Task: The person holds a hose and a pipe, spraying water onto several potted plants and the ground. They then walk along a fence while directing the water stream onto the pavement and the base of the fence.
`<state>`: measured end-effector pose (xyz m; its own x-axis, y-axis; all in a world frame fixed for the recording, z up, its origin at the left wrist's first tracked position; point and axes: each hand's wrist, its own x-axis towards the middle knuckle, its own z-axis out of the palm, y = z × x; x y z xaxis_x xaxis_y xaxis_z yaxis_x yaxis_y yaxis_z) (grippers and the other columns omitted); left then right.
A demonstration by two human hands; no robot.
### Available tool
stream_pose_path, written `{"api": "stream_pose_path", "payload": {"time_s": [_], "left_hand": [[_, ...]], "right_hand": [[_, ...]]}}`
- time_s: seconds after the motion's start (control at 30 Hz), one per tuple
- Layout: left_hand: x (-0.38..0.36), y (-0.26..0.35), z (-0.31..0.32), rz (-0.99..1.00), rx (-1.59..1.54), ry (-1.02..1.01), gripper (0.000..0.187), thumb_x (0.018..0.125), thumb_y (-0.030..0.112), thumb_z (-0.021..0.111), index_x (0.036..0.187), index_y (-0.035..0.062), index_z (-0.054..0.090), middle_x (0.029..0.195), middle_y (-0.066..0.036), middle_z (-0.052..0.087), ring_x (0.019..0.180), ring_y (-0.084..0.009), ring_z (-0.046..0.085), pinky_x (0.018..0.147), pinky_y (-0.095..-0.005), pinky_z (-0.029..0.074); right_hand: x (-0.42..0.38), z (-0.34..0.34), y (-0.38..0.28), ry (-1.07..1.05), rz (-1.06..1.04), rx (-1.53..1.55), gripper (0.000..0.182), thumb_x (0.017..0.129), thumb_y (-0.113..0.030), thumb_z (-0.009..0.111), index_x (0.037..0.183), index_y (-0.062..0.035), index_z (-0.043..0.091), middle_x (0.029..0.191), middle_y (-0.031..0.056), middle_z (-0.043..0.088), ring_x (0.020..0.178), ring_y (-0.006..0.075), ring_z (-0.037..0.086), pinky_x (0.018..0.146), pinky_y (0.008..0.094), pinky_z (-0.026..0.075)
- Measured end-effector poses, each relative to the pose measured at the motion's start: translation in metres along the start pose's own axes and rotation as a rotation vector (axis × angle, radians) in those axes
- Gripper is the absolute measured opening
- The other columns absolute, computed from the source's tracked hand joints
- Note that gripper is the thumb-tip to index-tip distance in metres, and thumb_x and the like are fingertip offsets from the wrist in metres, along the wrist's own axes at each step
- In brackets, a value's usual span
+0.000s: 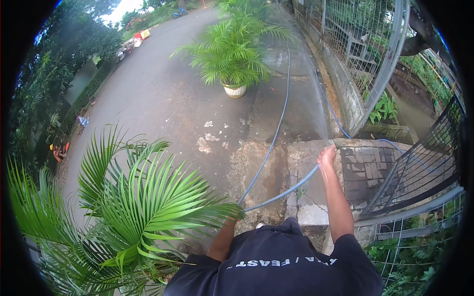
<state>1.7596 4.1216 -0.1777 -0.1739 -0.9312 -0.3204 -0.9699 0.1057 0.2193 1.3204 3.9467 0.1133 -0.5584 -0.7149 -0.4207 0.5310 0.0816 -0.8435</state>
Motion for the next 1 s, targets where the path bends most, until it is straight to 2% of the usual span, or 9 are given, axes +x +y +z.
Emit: {"api": "stream_pose_path", "payload": {"time_s": [0.17, 0.23, 0.67, 0.73, 0.97, 1.0], "left_hand": [[-0.003, -0.013, 0.015, 0.022, -0.091, 0.05, 0.022, 0.085, 0.035, 0.051, 0.085, 0.0146, 0.06, 0.082, -0.005, 0.059, 0.077, -0.0217, 0.056, 0.074, -0.0415, 0.048], [-0.004, -0.017, 0.022, 0.028, -0.129, 0.071, 0.022, 0.086, 0.035, 0.051, 0.085, 0.0147, 0.06, 0.082, -0.005, 0.059, 0.076, -0.0214, 0.056, 0.073, -0.0415, 0.048], [-0.003, -0.041, 0.055, 0.086, -0.367, 0.184, 0.023, 0.088, 0.036, 0.05, 0.086, 0.0148, 0.058, 0.081, -0.004, 0.058, 0.073, -0.0198, 0.054, 0.069, -0.0413, 0.047], [-0.003, -0.043, 0.058, 0.097, -0.403, 0.202, 0.023, 0.088, 0.036, 0.05, 0.087, 0.0148, 0.058, 0.08, -0.003, 0.057, 0.073, -0.0195, 0.054, 0.068, -0.0413, 0.047], [0.015, -0.045, 0.063, 0.142, -0.517, 0.271, 0.023, 0.089, 0.036, 0.049, 0.087, 0.0148, 0.057, 0.08, -0.003, 0.057, 0.071, -0.0187, 0.053, 0.065, -0.0412, 0.047], [0.015, -0.046, 0.064, 0.152, -0.53, 0.285, 0.023, 0.089, 0.036, 0.049, 0.087, 0.0148, 0.057, 0.08, -0.003, 0.057, 0.071, -0.0185, 0.053, 0.065, -0.0412, 0.047]], "right_hand": [[0.002, 0.004, 0.002, -0.017, 0.005, 0.018, 0.051, 0.094, -0.056, 0.027, 0.061, -0.0171, 0.034, 0.046, -0.0035, 0.024, 0.033, 0.0138, 0.023, 0.032, 0.0308, 0.02], [-0.003, 0.007, 0.001, -0.005, 0.013, 0.023, 0.05, 0.097, -0.051, 0.027, 0.067, -0.0134, 0.036, 0.045, -0.0031, 0.026, 0.031, 0.0124, 0.025, 0.029, 0.0287, 0.02], [-0.003, 0.009, 0.005, -0.021, 0.006, 0.048, 0.05, 0.097, -0.05, 0.028, 0.065, -0.0136, 0.037, 0.048, -0.0024, 0.028, 0.033, 0.0128, 0.025, 0.031, 0.029, 0.02], [0.002, 0.007, 0.006, -0.012, 0.041, 0.031, 0.054, 0.095, -0.057, 0.025, 0.062, -0.0159, 0.037, 0.047, -0.0022, 0.027, 0.033, 0.0151, 0.025, 0.032, 0.031, 0.02], [0.0, 0.003, 0.002, -0.024, 0.032, 0.059, 0.055, 0.096, -0.057, 0.024, 0.064, -0.0154, 0.038, 0.047, -0.0023, 0.027, 0.034, 0.0149, 0.024, 0.032, 0.0308, 0.02], [-0.008, 0.006, -0.005, -0.008, 0.024, 0.086, 0.051, 0.096, -0.054, 0.026, 0.064, -0.0151, 0.037, 0.047, -0.0024, 0.027, 0.033, 0.0141, 0.024, 0.032, 0.0303, 0.02]]}}
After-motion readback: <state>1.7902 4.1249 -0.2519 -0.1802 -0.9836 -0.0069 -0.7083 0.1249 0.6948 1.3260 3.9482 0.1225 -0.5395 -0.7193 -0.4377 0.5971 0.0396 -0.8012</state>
